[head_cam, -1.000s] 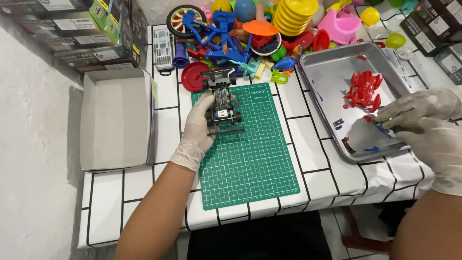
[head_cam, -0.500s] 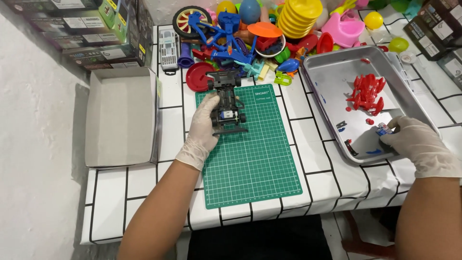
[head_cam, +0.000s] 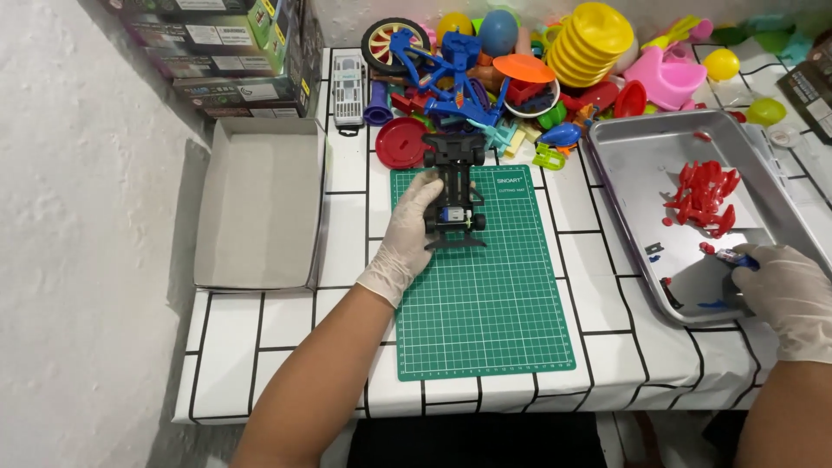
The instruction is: Assembling a toy car chassis by installing the motor, gears, and battery contacts.
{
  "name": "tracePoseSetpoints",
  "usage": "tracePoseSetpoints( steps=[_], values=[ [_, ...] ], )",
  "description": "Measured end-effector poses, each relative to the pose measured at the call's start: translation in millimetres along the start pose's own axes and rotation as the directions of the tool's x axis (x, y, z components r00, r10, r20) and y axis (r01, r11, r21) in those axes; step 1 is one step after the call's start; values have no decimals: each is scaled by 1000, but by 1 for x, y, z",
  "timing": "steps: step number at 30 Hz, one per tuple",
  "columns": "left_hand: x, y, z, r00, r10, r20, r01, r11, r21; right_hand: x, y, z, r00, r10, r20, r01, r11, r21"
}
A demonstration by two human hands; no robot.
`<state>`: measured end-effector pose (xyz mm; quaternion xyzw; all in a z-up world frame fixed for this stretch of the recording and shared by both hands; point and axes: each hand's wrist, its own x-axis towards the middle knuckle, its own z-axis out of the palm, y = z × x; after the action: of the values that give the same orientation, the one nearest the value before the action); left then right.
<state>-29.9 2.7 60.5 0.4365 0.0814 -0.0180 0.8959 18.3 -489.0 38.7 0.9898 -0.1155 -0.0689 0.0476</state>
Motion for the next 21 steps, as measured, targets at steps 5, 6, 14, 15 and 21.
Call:
tracePoseSetpoints(
  steps=[5,6,14,15,21],
  values=[
    [0,-1,-1,996,40,77,-31,992,-122,24,42,43,941,-152,-302,196,973,121],
    [0,-1,-1,993,46,112,-30,989,-144,26,48,49,832,-233,-503,366,913,182],
    [5,-13,-5,965,107,241,-70,985,-156,-108,-157,-116,950,-290,-115,261,536,803],
    [6,-16,-8,945,137,297,-81,978,-192,-116,-175,-121,905,-421,-68,315,552,772],
    [5,-11,-5,957,118,265,-110,993,-46,-99,-242,-121,500,-708,-499,741,51,670]
  ],
)
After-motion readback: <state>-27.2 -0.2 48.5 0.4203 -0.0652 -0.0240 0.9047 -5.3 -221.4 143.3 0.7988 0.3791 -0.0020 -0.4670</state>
